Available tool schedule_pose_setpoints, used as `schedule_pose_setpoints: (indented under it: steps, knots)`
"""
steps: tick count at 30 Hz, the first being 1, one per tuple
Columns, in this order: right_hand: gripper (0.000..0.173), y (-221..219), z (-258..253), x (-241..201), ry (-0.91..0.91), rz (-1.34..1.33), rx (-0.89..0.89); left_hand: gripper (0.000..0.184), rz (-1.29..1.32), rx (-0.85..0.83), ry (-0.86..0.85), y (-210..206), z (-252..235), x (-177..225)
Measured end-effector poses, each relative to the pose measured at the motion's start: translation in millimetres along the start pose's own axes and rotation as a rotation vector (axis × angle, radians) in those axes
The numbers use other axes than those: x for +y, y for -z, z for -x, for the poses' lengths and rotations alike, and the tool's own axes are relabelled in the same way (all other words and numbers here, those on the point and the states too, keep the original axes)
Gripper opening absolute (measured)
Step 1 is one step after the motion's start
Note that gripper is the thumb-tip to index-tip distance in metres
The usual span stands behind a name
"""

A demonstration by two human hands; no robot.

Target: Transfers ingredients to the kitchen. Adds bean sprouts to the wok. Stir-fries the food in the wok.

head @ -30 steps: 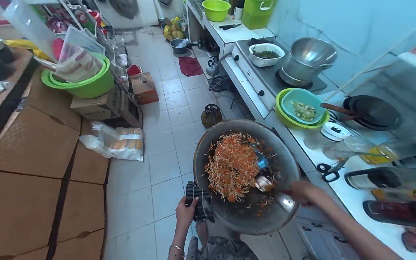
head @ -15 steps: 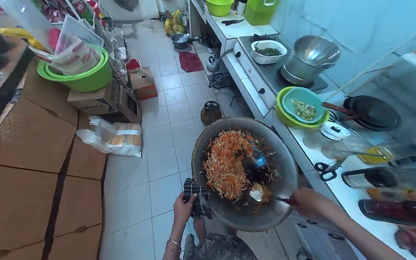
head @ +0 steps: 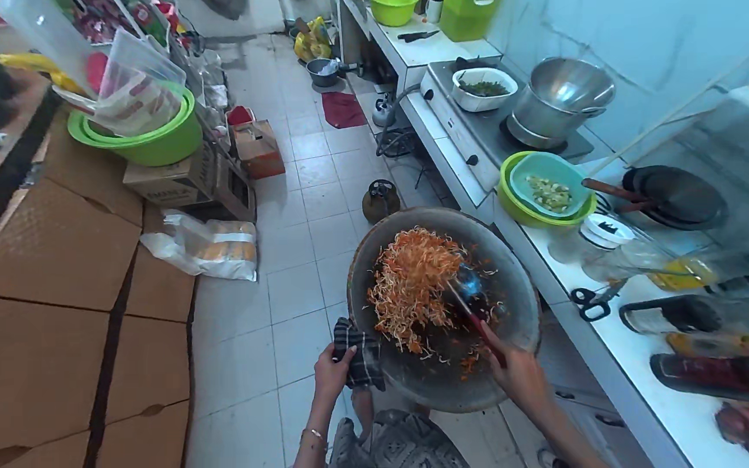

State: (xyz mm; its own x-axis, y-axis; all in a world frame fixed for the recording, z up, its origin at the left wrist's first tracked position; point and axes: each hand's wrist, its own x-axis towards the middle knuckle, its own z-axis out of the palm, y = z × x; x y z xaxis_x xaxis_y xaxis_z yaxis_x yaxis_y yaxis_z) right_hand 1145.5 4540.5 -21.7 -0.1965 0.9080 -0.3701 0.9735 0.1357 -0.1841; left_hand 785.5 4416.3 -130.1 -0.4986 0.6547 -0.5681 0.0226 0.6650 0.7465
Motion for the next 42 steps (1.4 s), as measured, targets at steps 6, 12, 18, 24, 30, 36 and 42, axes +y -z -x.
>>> schedule_pose_setpoints:
  steps: [6,12,18,24,30,36,42]
  knots:
    - [0.052,75.0,2.9,12.3,-0.158,0.162,-0.406,0.034,-0.035,-0.033,-0.002,2.7,-3.7,0.3]
    - [0.036,84.9,-23.3,-1.8,-0.162,-0.078,-0.909,0.036,-0.042,-0.012,0.006,-1.5,-1.4,-0.7]
    - [0.051,-47.5,-87.4,-58.9,-0.236,-0.499,-0.388,0.033,-0.033,-0.005,-0.008,-2.3,-0.6,-1.1]
    - [0.058,-23.8,-45.2,-23.5,-0.098,-0.09,-0.104,0.035,-0.008,-0.016,-0.017,-0.7,1.2,-4.8]
    - [0.055,34.0,9.0,1.1,-0.11,0.148,-0.378,0.035,-0.034,-0.021,-0.008,-1.8,-1.0,-4.4]
    - [0.038,82.2,-1.5,-21.7,-0.061,0.044,-0.895,0.034,-0.059,-0.011,-0.003,-3.2,-2.2,-2.3]
    - [0.051,-32.3,-69.5,-116.6,-0.111,-0.542,-0.483,0.034,-0.065,-0.005,-0.024,-5.2,-1.4,-1.5]
